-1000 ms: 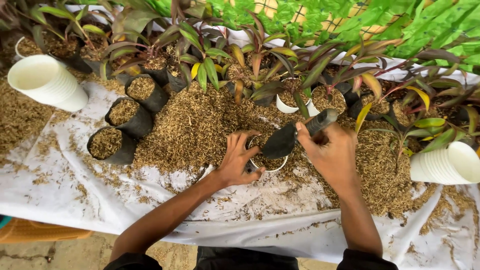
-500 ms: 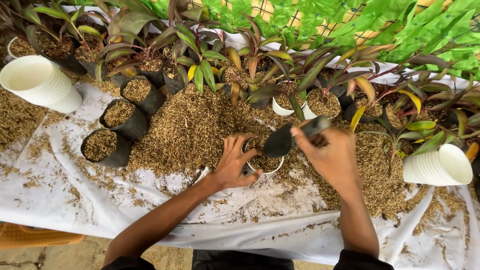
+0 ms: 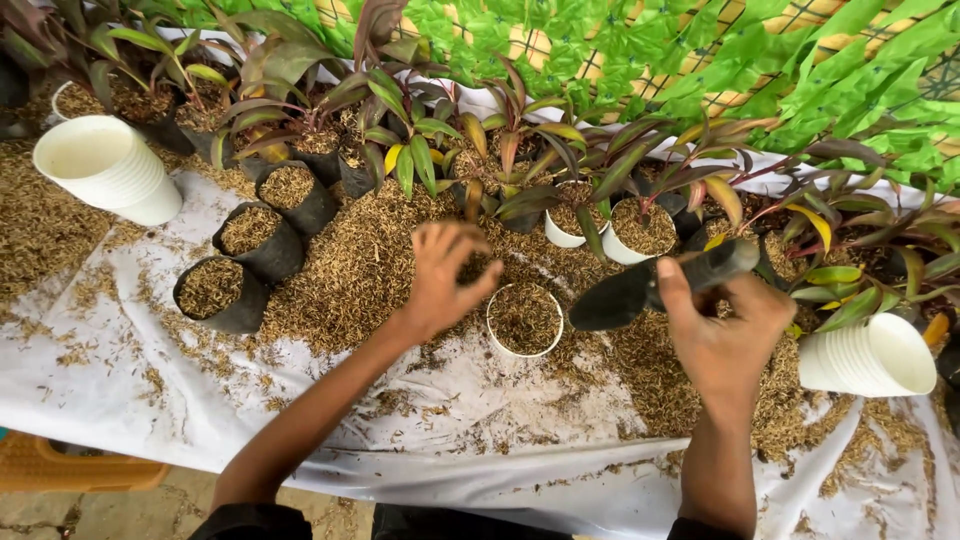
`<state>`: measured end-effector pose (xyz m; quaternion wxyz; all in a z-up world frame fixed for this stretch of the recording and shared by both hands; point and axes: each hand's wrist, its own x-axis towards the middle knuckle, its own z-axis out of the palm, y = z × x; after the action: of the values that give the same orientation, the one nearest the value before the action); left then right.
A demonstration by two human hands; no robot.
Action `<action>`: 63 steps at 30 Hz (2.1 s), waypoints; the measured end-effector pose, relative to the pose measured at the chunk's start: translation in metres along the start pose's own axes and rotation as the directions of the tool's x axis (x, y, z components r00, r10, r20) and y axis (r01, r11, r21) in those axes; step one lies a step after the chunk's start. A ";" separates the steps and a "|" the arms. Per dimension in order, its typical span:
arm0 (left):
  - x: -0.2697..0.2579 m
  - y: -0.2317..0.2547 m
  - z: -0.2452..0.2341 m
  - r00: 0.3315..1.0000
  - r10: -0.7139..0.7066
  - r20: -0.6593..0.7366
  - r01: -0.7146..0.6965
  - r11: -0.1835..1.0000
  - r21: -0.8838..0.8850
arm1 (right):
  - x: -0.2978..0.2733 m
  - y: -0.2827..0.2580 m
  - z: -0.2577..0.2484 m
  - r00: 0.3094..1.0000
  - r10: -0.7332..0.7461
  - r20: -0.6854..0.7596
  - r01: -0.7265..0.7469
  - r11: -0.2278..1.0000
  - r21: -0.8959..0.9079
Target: Potting a small plant into a plastic cup using soil and a hand trowel.
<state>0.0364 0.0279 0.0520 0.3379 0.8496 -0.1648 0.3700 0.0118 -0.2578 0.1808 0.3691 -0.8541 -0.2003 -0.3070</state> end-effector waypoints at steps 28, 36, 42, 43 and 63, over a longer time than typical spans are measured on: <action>0.060 -0.080 0.069 0.896 -0.432 -0.104 0.443 0.850 0.284 | 0.003 0.007 -0.029 0.929 -0.368 -0.043 0.359 0.923 -0.138; 0.059 -0.082 0.062 0.933 -0.321 -0.160 0.349 0.916 0.196 | 0.020 -0.020 -0.033 0.959 -0.199 0.201 0.225 0.967 -0.119; 0.074 -0.094 0.055 0.801 -0.587 -0.120 0.505 0.769 -0.393 | 0.018 -0.011 -0.027 0.950 -0.062 0.306 0.147 0.953 -0.265; 0.075 -0.089 0.046 0.801 -0.586 -0.123 0.503 0.770 -0.393 | 0.021 -0.018 -0.029 0.950 -0.064 0.305 0.149 0.953 -0.264; 0.036 0.046 -0.016 0.503 -0.261 0.824 0.640 0.754 -0.152 | 0.047 -0.015 -0.014 0.675 0.432 0.598 -0.323 0.902 -0.287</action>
<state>0.0278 0.0049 0.1073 0.5047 0.8347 -0.1345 -0.1746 0.0323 -0.2532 0.2271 0.2635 -0.9554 -0.1093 0.0764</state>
